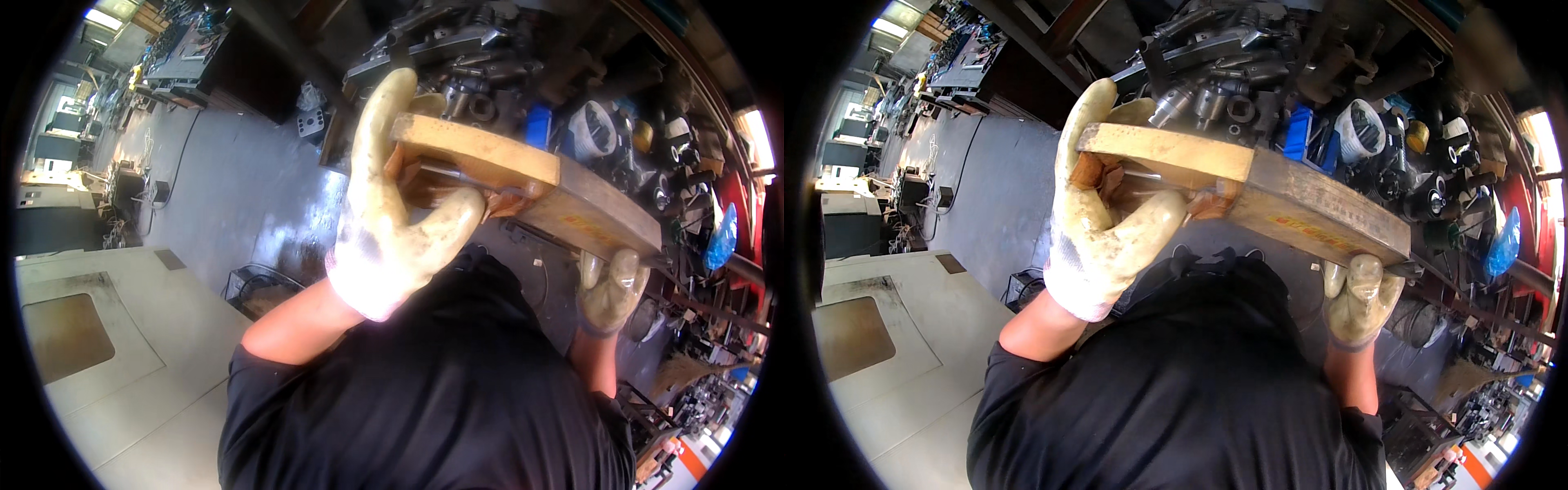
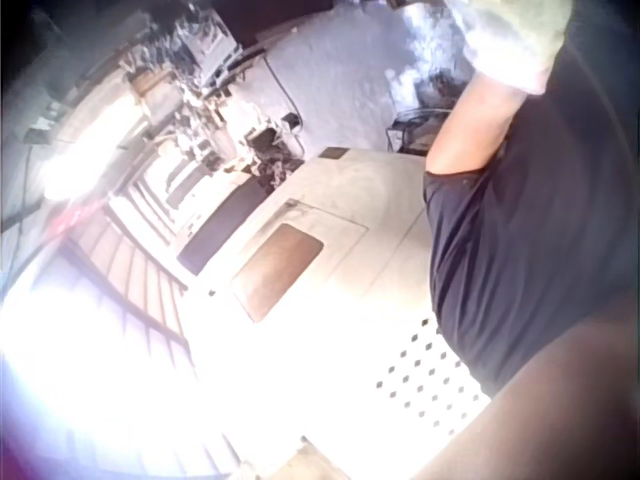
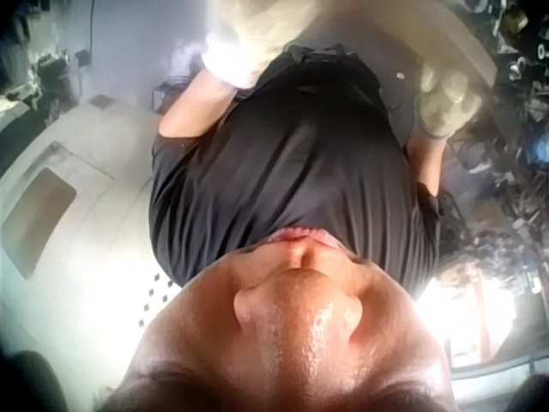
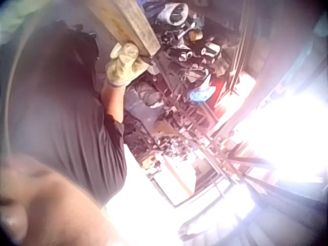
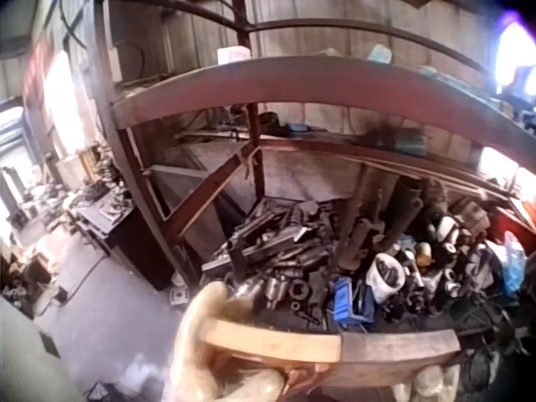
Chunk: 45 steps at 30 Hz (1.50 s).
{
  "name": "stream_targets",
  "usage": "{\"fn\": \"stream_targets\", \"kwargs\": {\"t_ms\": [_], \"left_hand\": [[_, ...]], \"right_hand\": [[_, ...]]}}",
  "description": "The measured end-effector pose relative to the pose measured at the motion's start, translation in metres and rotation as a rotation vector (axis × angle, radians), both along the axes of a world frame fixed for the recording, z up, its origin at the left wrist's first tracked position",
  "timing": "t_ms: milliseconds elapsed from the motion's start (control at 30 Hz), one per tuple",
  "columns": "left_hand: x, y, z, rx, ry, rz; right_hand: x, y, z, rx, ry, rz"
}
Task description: The person picks up a drill bit from a stand and places it on a shelf. They then pick up a wooden box from the shelf, look at it, and return it. Finally, they pick up a plastic bag containing metal parts and turn it over in their hands.
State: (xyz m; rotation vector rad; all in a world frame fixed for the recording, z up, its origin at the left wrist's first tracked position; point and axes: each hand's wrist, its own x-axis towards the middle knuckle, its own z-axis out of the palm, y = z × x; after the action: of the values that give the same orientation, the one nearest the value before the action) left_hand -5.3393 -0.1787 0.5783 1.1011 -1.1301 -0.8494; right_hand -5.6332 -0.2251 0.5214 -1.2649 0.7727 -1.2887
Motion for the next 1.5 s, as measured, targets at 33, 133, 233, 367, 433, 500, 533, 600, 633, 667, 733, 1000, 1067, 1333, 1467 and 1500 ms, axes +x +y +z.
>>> {"fn": "stream_targets", "kwargs": {"t_ms": [33, 133, 233, 367, 433, 500, 533, 600, 633, 667, 733, 1000, 1067, 1333, 1467, 1500], "left_hand": [[-0.001, 0.000, -0.001, -0.008, 0.032, -0.005], [-0.003, -0.001, 0.000, -0.009, 0.024, -0.024], [-0.006, -0.001, 0.009, -0.001, -0.111, -0.021], [-0.003, -0.004, 0.010, -0.004, -0.077, -0.060], [-0.004, -0.006, 0.008, -0.035, -0.012, -0.037], [0.004, -0.008, 0.005, -0.020, -0.124, 0.004], [0.000, -0.006, 0.010, 0.042, 0.066, -0.011], [-0.003, -0.006, 0.026, 0.109, 0.242, 0.062], [0.003, -0.007, 0.018, 0.091, 0.292, 0.056], [0.009, -0.010, 0.010, 0.070, 0.340, 0.045], [0.013, -0.009, 0.006, 0.096, 0.335, 0.037], [-0.001, -0.016, 0.006, 0.162, 0.297, 0.062], [-0.007, -0.018, 0.006, 0.155, 0.184, 0.102], [-0.003, -0.027, -0.022, 0.037, -0.037, 0.167], [0.017, -0.030, -0.026, -0.009, -0.359, 0.212], [0.020, -0.032, -0.027, -0.017, -0.407, 0.216]], "right_hand": [[0.002, -0.001, 0.002, -0.003, 0.051, -0.025], [0.010, -0.007, 0.000, 0.019, 0.107, -0.071], [0.013, -0.022, -0.002, 0.183, -0.309, 0.242], [0.022, -0.026, -0.009, 0.284, -0.423, 0.181], [0.024, -0.029, -0.002, 0.315, -0.363, 0.166], [0.038, -0.029, 0.016, 0.300, -0.357, 0.069], [0.039, -0.032, 0.019, 0.229, -0.259, 0.009], [0.035, -0.039, 0.026, 0.147, -0.108, -0.057], [0.030, -0.042, 0.031, 0.135, -0.054, -0.070], [0.025, -0.042, 0.036, 0.127, 0.053, -0.134], [0.023, -0.048, 0.033, 0.063, 0.128, -0.184], [0.052, -0.052, 0.041, 0.136, 0.254, 0.004], [0.060, -0.054, 0.038, 0.225, 0.210, 0.059], [0.094, -0.062, 0.034, 0.265, 0.009, 0.239], [0.090, -0.068, 0.025, 0.325, -0.080, 0.259], [0.090, -0.069, 0.022, 0.275, -0.134, 0.289]]}}
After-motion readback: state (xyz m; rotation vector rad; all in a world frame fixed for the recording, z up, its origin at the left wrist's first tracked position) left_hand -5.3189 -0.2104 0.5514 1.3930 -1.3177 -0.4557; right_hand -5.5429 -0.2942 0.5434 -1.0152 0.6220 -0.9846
